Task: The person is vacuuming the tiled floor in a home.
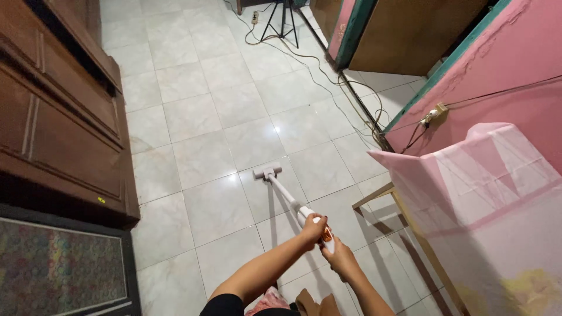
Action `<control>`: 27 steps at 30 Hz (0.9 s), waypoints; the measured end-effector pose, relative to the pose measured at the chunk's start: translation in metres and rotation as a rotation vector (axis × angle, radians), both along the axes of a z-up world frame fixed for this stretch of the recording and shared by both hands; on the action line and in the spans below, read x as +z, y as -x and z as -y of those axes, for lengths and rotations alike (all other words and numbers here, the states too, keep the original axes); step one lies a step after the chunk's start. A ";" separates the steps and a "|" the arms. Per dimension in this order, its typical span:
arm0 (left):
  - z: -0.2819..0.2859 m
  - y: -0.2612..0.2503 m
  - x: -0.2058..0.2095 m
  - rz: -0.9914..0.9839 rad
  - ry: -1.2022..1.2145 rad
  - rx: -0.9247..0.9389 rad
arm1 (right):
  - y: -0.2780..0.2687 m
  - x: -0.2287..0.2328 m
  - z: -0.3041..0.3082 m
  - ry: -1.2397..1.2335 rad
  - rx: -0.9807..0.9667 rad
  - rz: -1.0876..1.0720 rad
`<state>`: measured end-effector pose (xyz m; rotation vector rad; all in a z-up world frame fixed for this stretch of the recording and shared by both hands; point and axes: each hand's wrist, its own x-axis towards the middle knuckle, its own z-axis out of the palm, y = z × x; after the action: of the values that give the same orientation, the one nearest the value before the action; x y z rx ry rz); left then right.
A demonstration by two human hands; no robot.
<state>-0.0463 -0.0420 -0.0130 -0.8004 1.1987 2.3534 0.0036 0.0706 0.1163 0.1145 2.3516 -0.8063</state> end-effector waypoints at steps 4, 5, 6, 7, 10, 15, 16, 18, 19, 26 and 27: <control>0.026 0.037 -0.001 0.005 0.075 -0.001 | 0.033 -0.029 0.021 0.016 0.011 -0.074; 0.030 0.041 0.003 0.025 0.090 -0.026 | 0.036 -0.009 0.030 0.006 -0.018 -0.018; 0.033 0.045 0.008 0.046 0.104 -0.051 | 0.038 0.011 0.038 -0.004 -0.047 0.038; 0.031 0.048 0.007 0.049 0.106 -0.056 | 0.041 0.003 0.033 -0.002 -0.052 0.042; 0.011 0.045 -0.002 0.063 0.077 -0.060 | 0.040 -0.015 0.010 0.049 -0.080 0.014; -0.047 0.030 -0.007 0.031 0.051 -0.041 | 0.029 -0.015 -0.048 -0.014 -0.027 0.022; -0.061 0.024 -0.001 0.034 0.050 -0.041 | 0.025 -0.005 -0.060 -0.015 -0.027 0.025; -0.090 0.010 0.010 0.064 0.075 -0.077 | 0.014 0.015 -0.086 -0.024 -0.070 0.089; -0.104 0.005 0.014 0.061 0.075 -0.074 | 0.010 0.019 -0.099 -0.024 -0.068 0.085; -0.199 -0.031 0.036 0.082 -0.007 -0.099 | -0.020 0.060 -0.187 -0.029 -0.105 0.178; -0.210 -0.036 0.036 0.064 -0.018 -0.094 | -0.024 0.070 -0.195 -0.011 -0.141 0.198</control>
<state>-0.0107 0.1678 0.0228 -0.7897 1.1613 2.2429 0.0281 0.2652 0.1863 0.3516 2.1790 -0.8100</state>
